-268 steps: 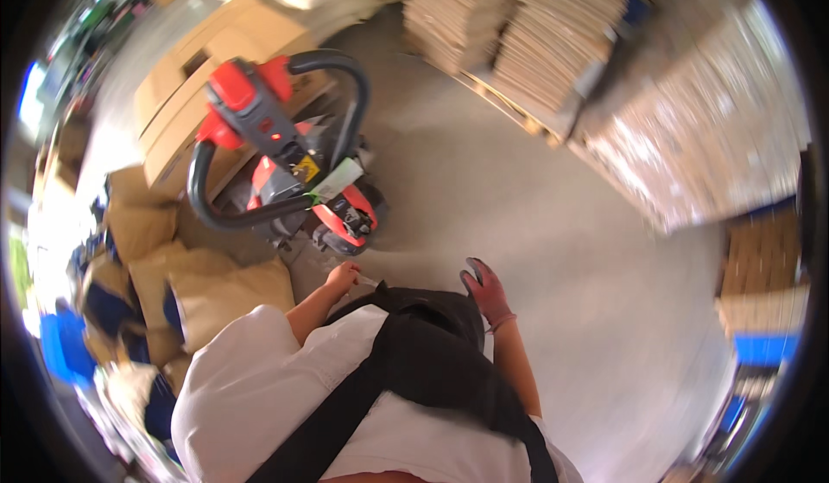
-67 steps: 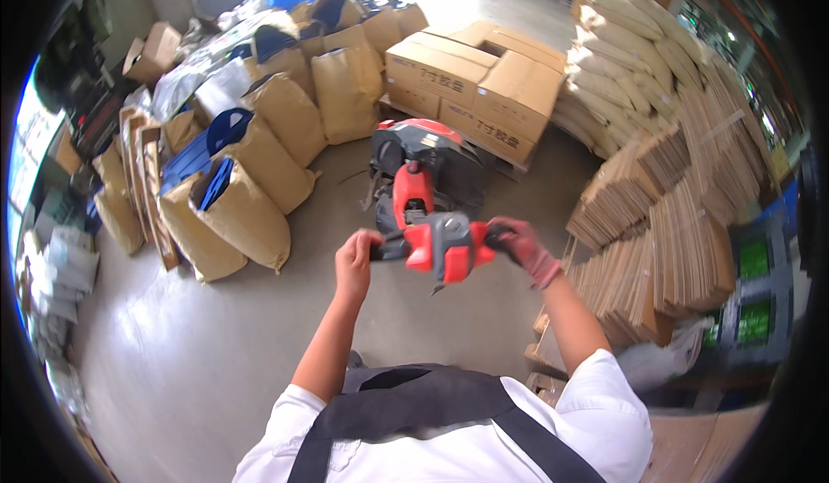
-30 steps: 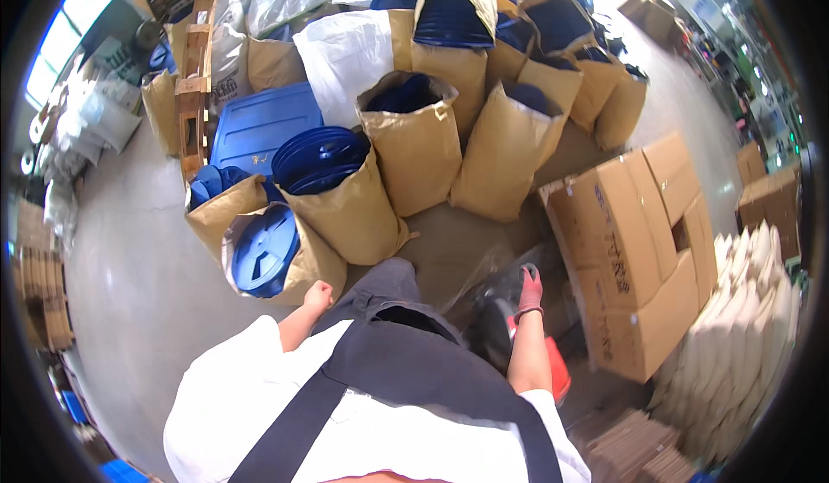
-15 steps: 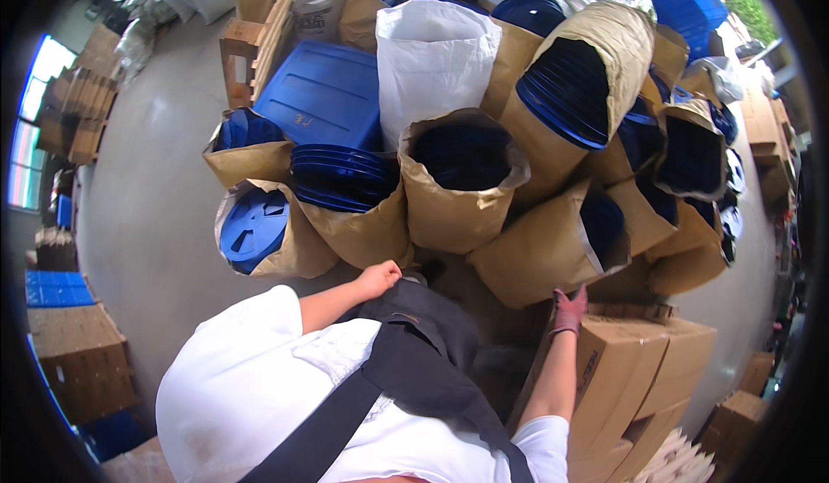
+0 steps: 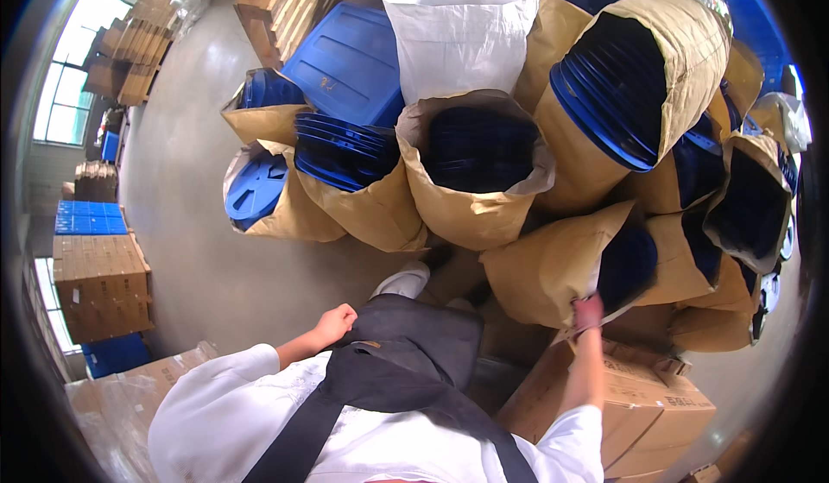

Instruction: The person handles bags of blue plastic reels by hand and then operates a motorized pallet jack to move a pallet of boxed items through a warehouse facility.

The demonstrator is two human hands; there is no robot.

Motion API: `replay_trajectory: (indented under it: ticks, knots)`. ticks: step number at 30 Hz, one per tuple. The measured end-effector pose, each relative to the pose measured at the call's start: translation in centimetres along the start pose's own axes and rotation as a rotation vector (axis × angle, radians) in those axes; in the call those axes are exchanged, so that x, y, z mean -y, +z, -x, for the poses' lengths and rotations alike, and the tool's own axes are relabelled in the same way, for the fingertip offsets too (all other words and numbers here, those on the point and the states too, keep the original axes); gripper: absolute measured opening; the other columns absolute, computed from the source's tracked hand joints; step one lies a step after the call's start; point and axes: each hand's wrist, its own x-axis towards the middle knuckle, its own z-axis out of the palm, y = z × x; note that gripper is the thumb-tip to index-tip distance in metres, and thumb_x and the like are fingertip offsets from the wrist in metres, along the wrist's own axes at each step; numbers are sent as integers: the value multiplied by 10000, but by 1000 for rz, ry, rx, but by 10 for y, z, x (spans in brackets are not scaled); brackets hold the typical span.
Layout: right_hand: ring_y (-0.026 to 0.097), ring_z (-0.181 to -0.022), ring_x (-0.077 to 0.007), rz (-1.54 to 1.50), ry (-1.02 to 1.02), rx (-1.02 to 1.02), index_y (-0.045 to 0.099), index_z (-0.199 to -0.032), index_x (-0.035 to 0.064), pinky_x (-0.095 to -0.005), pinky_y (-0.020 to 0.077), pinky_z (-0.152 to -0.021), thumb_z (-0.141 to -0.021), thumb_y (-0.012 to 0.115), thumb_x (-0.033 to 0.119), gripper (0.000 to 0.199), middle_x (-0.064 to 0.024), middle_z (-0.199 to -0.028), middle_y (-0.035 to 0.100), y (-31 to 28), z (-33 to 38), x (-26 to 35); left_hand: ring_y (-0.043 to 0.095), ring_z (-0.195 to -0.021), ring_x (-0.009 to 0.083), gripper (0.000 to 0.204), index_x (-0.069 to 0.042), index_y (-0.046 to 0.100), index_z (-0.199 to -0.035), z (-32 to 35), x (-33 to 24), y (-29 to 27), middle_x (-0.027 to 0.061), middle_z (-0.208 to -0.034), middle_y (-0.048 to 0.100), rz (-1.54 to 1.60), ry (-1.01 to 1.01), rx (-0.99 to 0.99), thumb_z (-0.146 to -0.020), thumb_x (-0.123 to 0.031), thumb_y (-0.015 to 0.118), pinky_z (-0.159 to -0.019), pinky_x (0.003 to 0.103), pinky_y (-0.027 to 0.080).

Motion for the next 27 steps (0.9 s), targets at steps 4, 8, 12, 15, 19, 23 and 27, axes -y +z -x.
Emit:
replay_trajectory:
  ticks: [4, 8, 12, 15, 19, 23, 27]
  knots:
    - [604, -848, -204, -615, 193, -16, 544, -1159, -6, -311, 491, -752, -674, 660, -43, 501, -111, -1001, 636, 22, 101, 50, 569, -658, 129, 119, -54, 582, -924, -7, -22, 38, 41, -696, 596, 75, 69, 56, -912, -159, 528, -637, 291, 473]
    - [584, -855, -140, -635, 168, 110, 557, -1156, -19, -257, 465, -768, -662, 741, -34, 527, -75, -1004, 634, -22, 191, 132, 606, -641, 183, 148, -58, 580, -896, -39, -35, 76, 84, -713, 629, 162, 99, 115, -889, -202, 547, -631, 339, 493]
    - [612, -897, -215, -567, 38, -63, 495, -1220, -57, -296, 507, -835, -667, 696, -54, 588, -122, -1001, 627, -135, 295, 288, 584, -591, 179, 182, -46, 588, -991, -41, -89, 106, 81, -757, 624, 4, -150, 288, -881, -185, 549, -532, 345, 476]
    - [598, -970, -248, -599, -185, -227, 442, -1261, -70, -307, 535, -791, -649, 639, -111, 644, -144, -1139, 556, -156, 347, 379, 600, -654, 184, 238, -37, 564, -1076, -45, -116, 119, 97, -828, 632, 74, 10, 529, -878, -168, 556, -572, 346, 488]
    - [504, -1149, -323, 107, -1028, -527, 597, -1099, -40, -398, 462, -937, -680, 652, 6, 425, -176, -1284, 476, -138, 385, 465, 609, -735, 177, 336, -33, 519, -1186, -66, -121, 123, 102, -888, 629, 305, 474, 840, -871, -140, 572, -627, 340, 496]
    - [530, -1119, -311, 77, -1258, -516, 619, -1026, -71, -375, 429, -962, -735, 592, 75, 326, -195, -1223, 524, -139, 404, 601, 574, -812, 146, 717, -90, 190, -1446, -22, -166, 28, 93, -1060, 611, 699, 675, 844, -855, -46, 593, -685, 317, 490]
    - [584, -1007, -217, -411, -1339, -164, 587, -1080, -58, -307, 447, -893, -778, 551, 100, 343, -157, -1112, 590, -101, 427, 732, 448, -1032, 170, 853, -157, 68, -1494, 12, -222, -95, 129, -1333, 440, 1143, 830, 461, -811, -5, 555, -797, 281, 396]
